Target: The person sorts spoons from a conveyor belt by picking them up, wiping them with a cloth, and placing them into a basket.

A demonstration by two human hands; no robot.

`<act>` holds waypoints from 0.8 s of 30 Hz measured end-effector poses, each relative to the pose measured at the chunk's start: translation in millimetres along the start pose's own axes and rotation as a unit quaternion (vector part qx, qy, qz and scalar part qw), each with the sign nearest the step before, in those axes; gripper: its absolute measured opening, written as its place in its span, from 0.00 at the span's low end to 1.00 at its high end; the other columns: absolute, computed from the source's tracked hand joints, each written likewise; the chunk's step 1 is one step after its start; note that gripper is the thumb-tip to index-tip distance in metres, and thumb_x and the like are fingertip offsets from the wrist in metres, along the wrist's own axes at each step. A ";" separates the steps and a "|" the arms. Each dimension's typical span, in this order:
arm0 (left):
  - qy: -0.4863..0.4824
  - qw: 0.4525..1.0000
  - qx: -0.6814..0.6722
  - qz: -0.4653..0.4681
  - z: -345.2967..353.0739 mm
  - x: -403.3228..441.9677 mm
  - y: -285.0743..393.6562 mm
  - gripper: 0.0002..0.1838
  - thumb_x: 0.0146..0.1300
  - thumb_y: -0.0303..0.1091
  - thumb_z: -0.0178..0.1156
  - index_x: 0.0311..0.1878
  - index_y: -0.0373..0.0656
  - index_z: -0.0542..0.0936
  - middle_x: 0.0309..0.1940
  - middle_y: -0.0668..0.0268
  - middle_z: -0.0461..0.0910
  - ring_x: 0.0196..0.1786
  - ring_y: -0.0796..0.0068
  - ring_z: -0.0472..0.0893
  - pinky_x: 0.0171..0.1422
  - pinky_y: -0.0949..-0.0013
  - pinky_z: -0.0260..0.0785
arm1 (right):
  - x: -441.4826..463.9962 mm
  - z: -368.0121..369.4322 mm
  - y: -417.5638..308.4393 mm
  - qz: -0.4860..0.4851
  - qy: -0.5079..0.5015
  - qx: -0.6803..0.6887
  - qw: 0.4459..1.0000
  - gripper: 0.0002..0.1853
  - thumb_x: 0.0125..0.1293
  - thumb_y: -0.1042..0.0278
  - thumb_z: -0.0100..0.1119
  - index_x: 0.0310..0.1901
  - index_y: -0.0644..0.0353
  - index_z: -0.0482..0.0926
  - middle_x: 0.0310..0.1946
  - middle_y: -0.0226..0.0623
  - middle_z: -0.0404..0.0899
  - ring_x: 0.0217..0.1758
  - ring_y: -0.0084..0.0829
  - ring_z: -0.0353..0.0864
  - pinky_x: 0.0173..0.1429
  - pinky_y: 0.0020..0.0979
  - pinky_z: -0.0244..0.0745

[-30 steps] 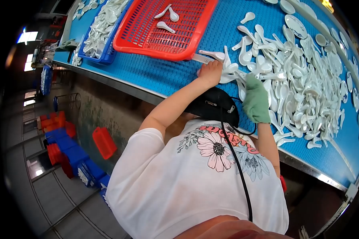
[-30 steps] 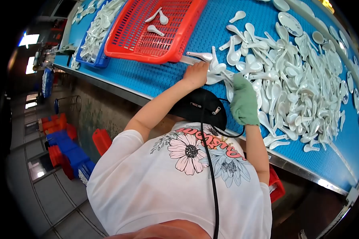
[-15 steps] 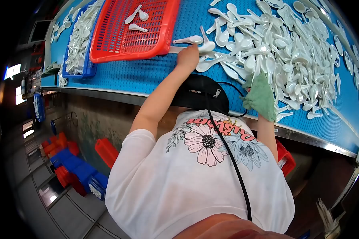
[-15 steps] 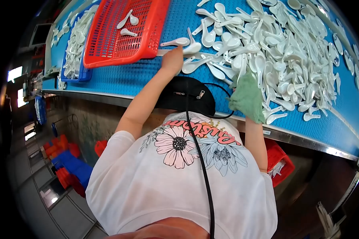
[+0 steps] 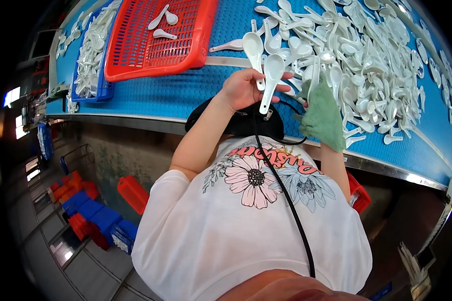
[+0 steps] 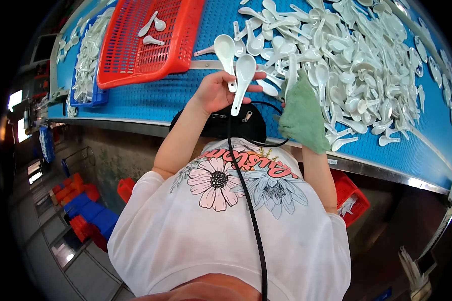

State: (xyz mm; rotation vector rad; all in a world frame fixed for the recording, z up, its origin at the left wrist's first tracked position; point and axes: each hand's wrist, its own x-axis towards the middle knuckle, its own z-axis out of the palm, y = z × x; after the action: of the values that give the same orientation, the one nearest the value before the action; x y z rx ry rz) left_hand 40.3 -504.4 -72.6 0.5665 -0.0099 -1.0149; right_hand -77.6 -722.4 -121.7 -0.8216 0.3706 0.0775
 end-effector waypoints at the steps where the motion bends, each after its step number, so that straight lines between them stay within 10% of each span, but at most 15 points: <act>1: -0.011 1.000 0.001 -0.010 3.4 0.3 -2.7 0.29 0.53 0.29 0.41 0.60 0.29 0.55 0.58 0.44 0.61 0.55 0.49 0.70 0.43 0.58 0.76 | 1.3 5.7 -1.0 -0.002 -0.014 0.028 1.000 0.20 0.61 0.65 0.51 0.54 0.62 0.65 0.41 0.40 0.74 0.39 0.32 0.76 0.37 0.32 0.76; 5: -0.019 0.999 0.017 -0.023 13.2 1.4 -10.0 0.27 0.54 0.28 0.38 0.60 0.30 0.56 0.57 0.44 0.63 0.54 0.50 0.71 0.45 0.57 0.75 | 2.0 18.5 0.1 -0.045 0.005 0.048 0.998 0.18 0.58 0.68 0.53 0.50 0.63 0.68 0.42 0.42 0.73 0.41 0.36 0.75 0.42 0.33 0.74; 6: -0.016 1.000 0.004 -0.022 14.1 1.9 -11.5 0.28 0.53 0.27 0.40 0.60 0.30 0.55 0.57 0.41 0.60 0.56 0.46 0.68 0.44 0.56 0.76 | -7.5 50.8 -25.7 -0.216 -0.004 -0.349 0.912 0.18 0.55 0.70 0.54 0.48 0.63 0.70 0.42 0.43 0.72 0.43 0.38 0.73 0.45 0.33 0.72; 7: -0.003 1.000 0.011 -0.028 15.5 1.8 -12.9 0.25 0.56 0.26 0.42 0.59 0.32 0.57 0.55 0.45 0.64 0.53 0.51 0.72 0.44 0.57 0.76 | -12.4 71.1 -40.8 -0.344 -0.012 -0.678 0.649 0.17 0.51 0.72 0.55 0.45 0.64 0.71 0.42 0.45 0.72 0.44 0.41 0.72 0.47 0.34 0.70; 10: 0.045 0.980 0.188 -0.052 19.5 0.9 -23.0 0.23 0.60 0.30 0.48 0.58 0.34 0.59 0.50 0.53 0.69 0.48 0.60 0.75 0.46 0.58 0.75 | -10.7 80.5 -44.0 -0.363 -0.069 -0.766 0.526 0.17 0.46 0.75 0.56 0.41 0.65 0.72 0.42 0.47 0.71 0.47 0.45 0.69 0.48 0.36 0.68; 12: 0.085 0.946 0.307 -0.064 22.2 2.7 -31.9 0.24 0.60 0.40 0.54 0.57 0.40 0.63 0.45 0.63 0.73 0.45 0.73 0.75 0.42 0.66 0.74 | -11.3 81.3 -35.0 -0.351 -0.095 -0.756 0.544 0.17 0.45 0.74 0.55 0.41 0.65 0.72 0.42 0.46 0.72 0.46 0.44 0.70 0.47 0.36 0.68; 17: 0.164 0.957 0.231 0.062 12.8 2.9 -10.4 0.21 0.61 0.36 0.53 0.54 0.35 0.65 0.45 0.56 0.75 0.45 0.67 0.77 0.49 0.66 0.70 | -9.6 88.3 -42.3 -0.390 -0.109 -0.710 0.575 0.16 0.47 0.76 0.54 0.42 0.64 0.72 0.40 0.41 0.74 0.42 0.40 0.73 0.48 0.37 0.68; 24: 0.334 0.821 0.338 0.317 -21.3 -65.4 166.3 0.20 0.60 0.36 0.54 0.50 0.31 0.68 0.42 0.53 0.76 0.43 0.64 0.78 0.45 0.62 0.73 | -8.7 66.6 -51.7 -0.159 0.064 -0.655 0.736 0.15 0.49 0.78 0.53 0.42 0.64 0.72 0.36 0.39 0.75 0.38 0.38 0.74 0.50 0.36 0.68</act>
State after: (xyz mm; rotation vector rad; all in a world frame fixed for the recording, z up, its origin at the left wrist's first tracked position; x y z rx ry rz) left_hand 143.5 -376.3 0.5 1.4448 0.0608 -0.0814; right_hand -55.4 -708.6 -41.1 -2.3112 0.2575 -0.0601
